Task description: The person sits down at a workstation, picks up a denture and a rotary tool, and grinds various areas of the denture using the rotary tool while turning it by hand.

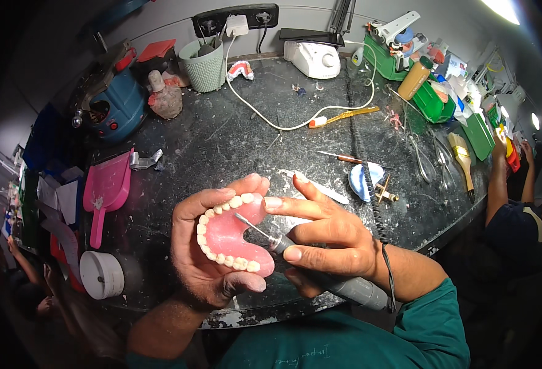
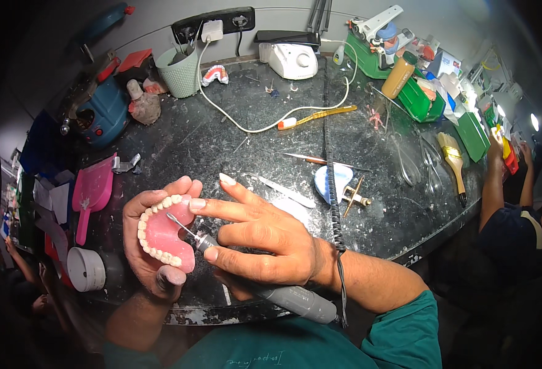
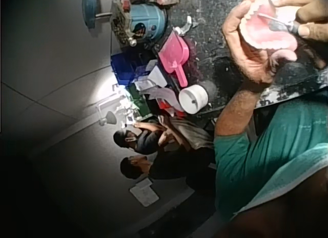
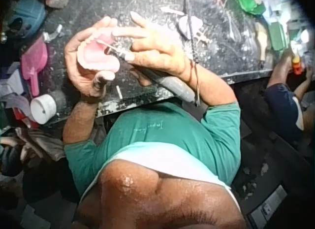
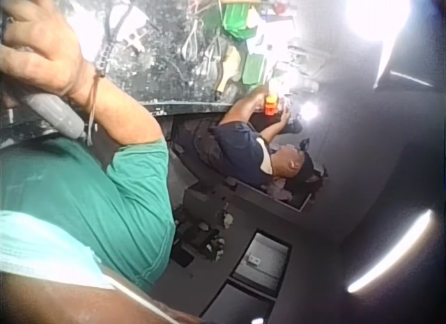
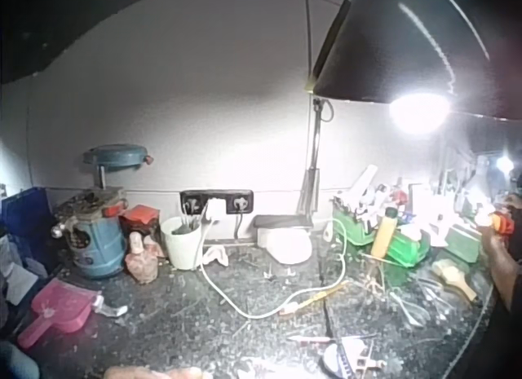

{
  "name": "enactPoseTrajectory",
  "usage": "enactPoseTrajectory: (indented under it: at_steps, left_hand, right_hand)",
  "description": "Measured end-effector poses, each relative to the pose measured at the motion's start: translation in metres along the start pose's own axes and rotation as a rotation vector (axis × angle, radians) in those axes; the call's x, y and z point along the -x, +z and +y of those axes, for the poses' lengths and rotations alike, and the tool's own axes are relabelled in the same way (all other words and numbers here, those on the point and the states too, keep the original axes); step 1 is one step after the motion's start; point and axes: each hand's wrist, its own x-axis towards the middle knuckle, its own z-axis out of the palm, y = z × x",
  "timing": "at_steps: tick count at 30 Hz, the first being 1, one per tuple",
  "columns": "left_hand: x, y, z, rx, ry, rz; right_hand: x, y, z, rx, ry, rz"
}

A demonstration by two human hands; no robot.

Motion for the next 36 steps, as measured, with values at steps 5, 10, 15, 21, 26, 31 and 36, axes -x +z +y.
enactPoseTrajectory:
  at_steps: [5, 10, 15, 21, 26, 31, 36]
  left_hand:
    - [0.0002, -0.0004, -0.0011, 0.016, -0.014, 0.010]
    - [-0.0005, -0.0014, -0.0001, -0.016, -0.009, -0.001]
    - [-0.0007, -0.0030, -0.0006, -0.028, 0.008, -0.017]
    - [-0.0009, -0.0041, -0.0010, -0.029, 0.018, -0.029]
    - [-0.0012, -0.0026, -0.0018, -0.017, 0.008, -0.021]
    - [0.0000, -0.0020, -0.0006, -0.030, -0.009, -0.005]
    - [-0.0006, -0.0036, -0.0004, -0.029, 0.008, -0.024]
  right_hand:
    - [0.0000, -0.0004, 0.0004, 0.001, 0.013, -0.003]
    - [0.0010, -0.0005, -0.0003, 0.002, 0.022, 0.004]
    - [0.0001, -0.0008, -0.0005, -0.013, 0.035, -0.013]
    - [0.0003, 0.0008, -0.0001, -0.022, 0.027, 0.003]
    - [-0.0013, -0.0017, -0.0019, -0.018, 0.037, 0.005]
    - [0.0003, -0.0005, -0.0014, -0.017, 0.048, 0.017]
    - [-0.0010, -0.0005, -0.0003, -0.018, 0.044, -0.002]
